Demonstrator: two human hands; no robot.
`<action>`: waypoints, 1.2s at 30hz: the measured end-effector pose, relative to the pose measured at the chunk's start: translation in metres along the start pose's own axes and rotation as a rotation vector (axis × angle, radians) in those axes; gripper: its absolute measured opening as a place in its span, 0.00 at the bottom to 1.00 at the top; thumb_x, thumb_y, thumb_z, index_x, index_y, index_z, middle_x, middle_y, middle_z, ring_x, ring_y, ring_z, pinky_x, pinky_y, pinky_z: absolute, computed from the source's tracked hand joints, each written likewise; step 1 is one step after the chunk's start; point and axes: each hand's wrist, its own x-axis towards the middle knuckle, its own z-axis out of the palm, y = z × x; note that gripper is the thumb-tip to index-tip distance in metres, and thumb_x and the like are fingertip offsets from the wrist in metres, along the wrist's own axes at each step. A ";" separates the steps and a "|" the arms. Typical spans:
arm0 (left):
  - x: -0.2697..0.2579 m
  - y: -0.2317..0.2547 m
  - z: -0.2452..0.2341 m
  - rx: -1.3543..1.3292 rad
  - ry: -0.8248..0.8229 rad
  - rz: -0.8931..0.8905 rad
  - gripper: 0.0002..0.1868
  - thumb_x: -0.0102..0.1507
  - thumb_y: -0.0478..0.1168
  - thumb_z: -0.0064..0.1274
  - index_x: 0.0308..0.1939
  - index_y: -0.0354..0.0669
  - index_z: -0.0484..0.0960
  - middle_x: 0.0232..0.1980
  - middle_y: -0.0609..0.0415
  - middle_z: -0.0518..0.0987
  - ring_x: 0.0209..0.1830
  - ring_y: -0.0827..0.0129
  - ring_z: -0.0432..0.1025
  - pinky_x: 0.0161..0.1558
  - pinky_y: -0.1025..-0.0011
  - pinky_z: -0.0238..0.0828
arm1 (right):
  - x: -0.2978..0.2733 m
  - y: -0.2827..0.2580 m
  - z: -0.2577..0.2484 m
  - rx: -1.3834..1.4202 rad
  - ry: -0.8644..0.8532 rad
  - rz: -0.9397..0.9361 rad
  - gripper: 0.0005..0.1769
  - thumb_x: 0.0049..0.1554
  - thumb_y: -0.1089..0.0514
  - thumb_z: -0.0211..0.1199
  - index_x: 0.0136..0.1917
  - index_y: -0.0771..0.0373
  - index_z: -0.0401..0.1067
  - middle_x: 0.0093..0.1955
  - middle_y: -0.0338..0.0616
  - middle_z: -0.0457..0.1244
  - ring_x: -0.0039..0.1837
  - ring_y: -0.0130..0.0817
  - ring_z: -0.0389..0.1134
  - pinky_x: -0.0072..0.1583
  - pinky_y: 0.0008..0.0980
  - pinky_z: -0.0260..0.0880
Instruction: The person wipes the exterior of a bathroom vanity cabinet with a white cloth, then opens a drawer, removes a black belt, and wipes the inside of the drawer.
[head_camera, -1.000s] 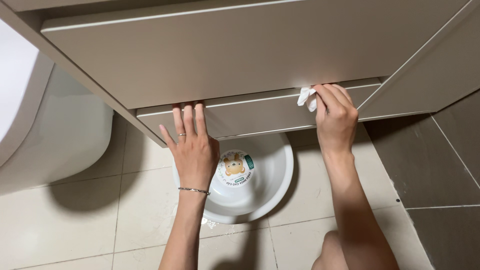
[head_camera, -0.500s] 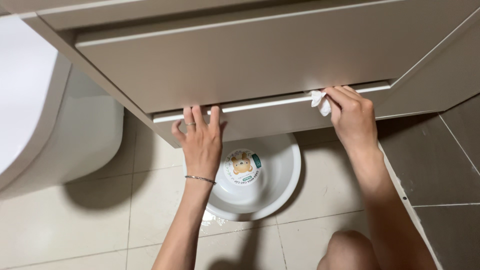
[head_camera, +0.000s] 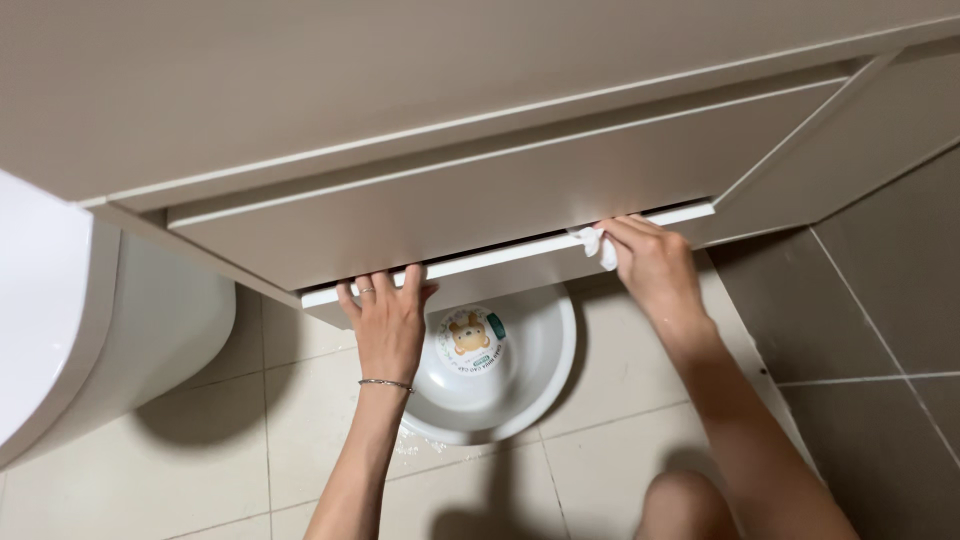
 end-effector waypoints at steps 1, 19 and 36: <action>0.002 0.002 -0.001 -0.008 -0.061 -0.017 0.17 0.70 0.54 0.49 0.58 0.52 0.74 0.57 0.44 0.73 0.64 0.49 0.65 0.68 0.35 0.51 | 0.000 -0.001 -0.002 0.022 -0.011 0.011 0.06 0.59 0.70 0.62 0.50 0.66 0.76 0.45 0.49 0.68 0.48 0.45 0.71 0.48 0.41 0.70; 0.014 0.007 -0.024 0.080 -0.432 -0.035 0.07 0.71 0.46 0.45 0.53 0.59 0.73 0.56 0.49 0.72 0.58 0.53 0.69 0.68 0.30 0.53 | 0.010 -0.009 -0.015 0.036 -0.113 0.164 0.09 0.60 0.69 0.59 0.53 0.64 0.76 0.53 0.48 0.69 0.55 0.48 0.72 0.54 0.41 0.74; -0.009 0.021 -0.068 0.107 -0.702 -0.017 0.14 0.67 0.34 0.48 0.53 0.61 0.71 0.52 0.52 0.68 0.54 0.53 0.69 0.67 0.27 0.57 | -0.011 -0.039 -0.046 0.053 -0.196 0.245 0.11 0.58 0.74 0.60 0.54 0.70 0.77 0.54 0.53 0.70 0.57 0.49 0.72 0.57 0.40 0.73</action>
